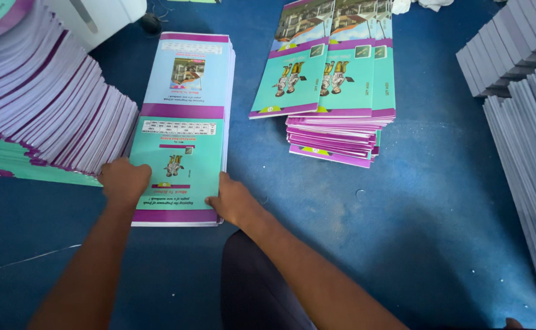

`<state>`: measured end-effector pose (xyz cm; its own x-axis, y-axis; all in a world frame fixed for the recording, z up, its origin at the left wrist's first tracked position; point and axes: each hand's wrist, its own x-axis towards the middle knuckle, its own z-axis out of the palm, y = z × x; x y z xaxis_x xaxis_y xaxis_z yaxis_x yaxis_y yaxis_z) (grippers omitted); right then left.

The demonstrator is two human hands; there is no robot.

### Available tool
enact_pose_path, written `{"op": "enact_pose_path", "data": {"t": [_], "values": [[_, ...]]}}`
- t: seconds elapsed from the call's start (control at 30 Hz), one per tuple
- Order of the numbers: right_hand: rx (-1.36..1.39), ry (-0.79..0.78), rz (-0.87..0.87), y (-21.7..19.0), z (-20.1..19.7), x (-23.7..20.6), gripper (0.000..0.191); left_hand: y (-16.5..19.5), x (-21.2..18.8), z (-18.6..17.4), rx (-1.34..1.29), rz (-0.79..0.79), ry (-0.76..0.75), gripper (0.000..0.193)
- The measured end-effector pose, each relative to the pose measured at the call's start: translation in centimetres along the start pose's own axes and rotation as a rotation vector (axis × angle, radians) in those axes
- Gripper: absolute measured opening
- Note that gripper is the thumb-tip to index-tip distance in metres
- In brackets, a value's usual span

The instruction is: The person sits on the floor and repeatedly inserts loose printed pages into book covers, then closes and stacks the assembled books. The person handles stacks of covers and loose pages, aligning and inserting the pages into each cover one at a time.

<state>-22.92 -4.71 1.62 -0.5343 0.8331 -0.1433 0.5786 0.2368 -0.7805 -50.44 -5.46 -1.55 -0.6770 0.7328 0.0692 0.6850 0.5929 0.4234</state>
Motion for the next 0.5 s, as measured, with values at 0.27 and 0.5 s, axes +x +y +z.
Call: {"op": "enact_pose_path", "data": {"t": [0.27,0.5], "values": [[0.006,0.031,-0.002,-0.1,-0.7,-0.3,0.061,1.2,-2.5,1.0,-0.058,-0.019,-0.014,0.059],[0.072,0.409,-0.142,-0.1,-1.3,-2.2,0.035,4.1,-4.4,0.5,0.042,0.157,0.165,0.071]]}}
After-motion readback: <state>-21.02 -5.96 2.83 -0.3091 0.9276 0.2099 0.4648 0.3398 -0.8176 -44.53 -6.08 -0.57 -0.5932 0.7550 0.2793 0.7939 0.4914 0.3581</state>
